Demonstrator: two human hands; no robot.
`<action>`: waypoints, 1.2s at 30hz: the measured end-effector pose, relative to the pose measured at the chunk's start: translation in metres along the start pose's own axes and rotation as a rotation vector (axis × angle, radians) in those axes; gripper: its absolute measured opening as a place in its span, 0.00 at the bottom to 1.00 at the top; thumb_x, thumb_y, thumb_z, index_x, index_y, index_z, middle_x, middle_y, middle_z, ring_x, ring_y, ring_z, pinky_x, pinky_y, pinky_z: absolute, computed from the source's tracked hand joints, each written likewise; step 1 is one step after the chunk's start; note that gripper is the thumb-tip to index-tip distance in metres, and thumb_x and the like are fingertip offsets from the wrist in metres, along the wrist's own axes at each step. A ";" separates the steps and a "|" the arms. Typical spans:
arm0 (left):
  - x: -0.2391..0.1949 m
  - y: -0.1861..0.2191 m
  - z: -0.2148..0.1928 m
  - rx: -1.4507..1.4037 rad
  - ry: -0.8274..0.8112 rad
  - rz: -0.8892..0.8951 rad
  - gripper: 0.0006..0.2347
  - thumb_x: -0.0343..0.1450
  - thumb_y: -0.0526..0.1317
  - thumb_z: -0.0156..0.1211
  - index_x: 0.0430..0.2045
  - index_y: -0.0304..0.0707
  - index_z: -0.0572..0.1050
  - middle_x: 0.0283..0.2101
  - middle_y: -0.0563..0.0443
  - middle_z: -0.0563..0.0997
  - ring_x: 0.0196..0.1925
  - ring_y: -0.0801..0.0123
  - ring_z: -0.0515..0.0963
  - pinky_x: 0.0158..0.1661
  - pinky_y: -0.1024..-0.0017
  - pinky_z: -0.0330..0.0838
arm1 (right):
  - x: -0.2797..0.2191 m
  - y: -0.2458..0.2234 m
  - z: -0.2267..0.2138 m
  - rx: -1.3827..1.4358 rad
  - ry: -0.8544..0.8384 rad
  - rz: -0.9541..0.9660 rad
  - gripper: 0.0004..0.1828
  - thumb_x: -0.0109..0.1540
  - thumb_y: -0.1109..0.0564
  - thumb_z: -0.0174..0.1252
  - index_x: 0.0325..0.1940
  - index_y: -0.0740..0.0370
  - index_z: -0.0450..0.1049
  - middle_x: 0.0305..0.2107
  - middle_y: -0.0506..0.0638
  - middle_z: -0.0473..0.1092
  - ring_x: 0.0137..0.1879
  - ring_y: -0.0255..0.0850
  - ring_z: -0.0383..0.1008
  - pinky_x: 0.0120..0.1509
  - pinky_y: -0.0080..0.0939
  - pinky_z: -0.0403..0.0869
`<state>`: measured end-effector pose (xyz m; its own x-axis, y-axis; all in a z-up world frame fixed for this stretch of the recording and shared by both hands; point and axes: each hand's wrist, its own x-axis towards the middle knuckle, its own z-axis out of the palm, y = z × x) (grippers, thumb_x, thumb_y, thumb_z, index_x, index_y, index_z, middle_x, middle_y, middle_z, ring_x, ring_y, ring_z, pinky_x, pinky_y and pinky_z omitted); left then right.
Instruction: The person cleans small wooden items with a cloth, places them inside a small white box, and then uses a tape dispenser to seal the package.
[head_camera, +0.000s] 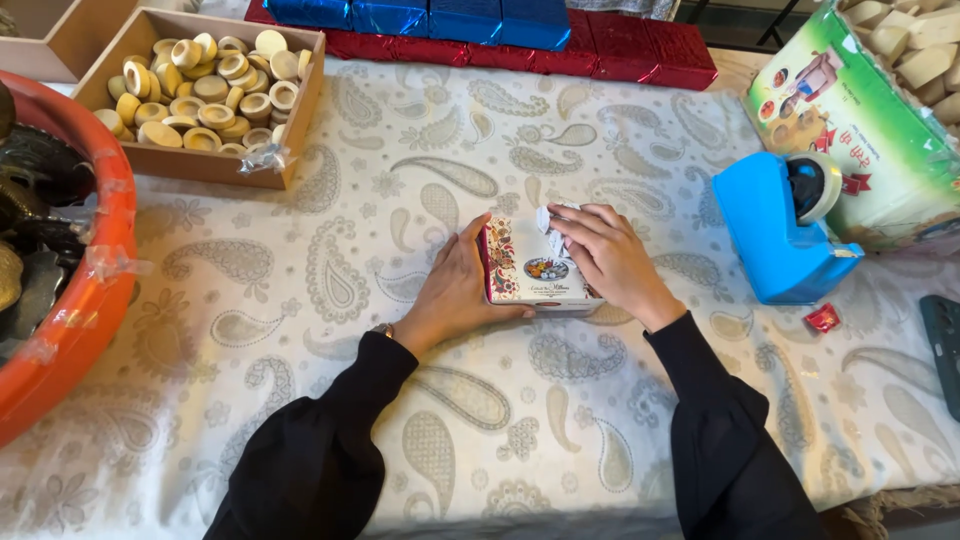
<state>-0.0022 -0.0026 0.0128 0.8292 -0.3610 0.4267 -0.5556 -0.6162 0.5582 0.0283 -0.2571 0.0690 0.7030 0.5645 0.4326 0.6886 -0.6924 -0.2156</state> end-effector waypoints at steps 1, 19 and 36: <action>0.001 0.000 0.000 0.002 -0.002 0.002 0.60 0.53 0.66 0.76 0.68 0.21 0.45 0.68 0.30 0.61 0.72 0.47 0.62 0.71 0.49 0.49 | -0.001 0.000 0.001 0.000 0.003 0.002 0.18 0.67 0.59 0.51 0.60 0.61 0.76 0.63 0.45 0.70 0.65 0.49 0.65 0.70 0.49 0.65; 0.001 -0.008 0.008 0.078 -0.035 -0.021 0.59 0.54 0.67 0.76 0.69 0.24 0.47 0.73 0.27 0.51 0.74 0.40 0.57 0.71 0.52 0.51 | 0.011 -0.047 0.026 0.059 -0.121 -0.112 0.23 0.68 0.60 0.48 0.68 0.57 0.71 0.68 0.47 0.66 0.70 0.45 0.65 0.76 0.49 0.64; 0.001 -0.012 0.010 0.136 -0.048 -0.025 0.56 0.54 0.64 0.78 0.69 0.29 0.51 0.74 0.29 0.52 0.74 0.41 0.60 0.70 0.54 0.54 | 0.002 -0.063 0.008 0.236 -0.112 -0.097 0.23 0.64 0.59 0.58 0.64 0.50 0.75 0.60 0.41 0.73 0.59 0.42 0.69 0.68 0.46 0.68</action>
<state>0.0062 -0.0029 -0.0009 0.8463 -0.3757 0.3777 -0.5242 -0.7132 0.4653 -0.0122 -0.2091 0.0762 0.6379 0.6785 0.3644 0.7669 -0.5161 -0.3816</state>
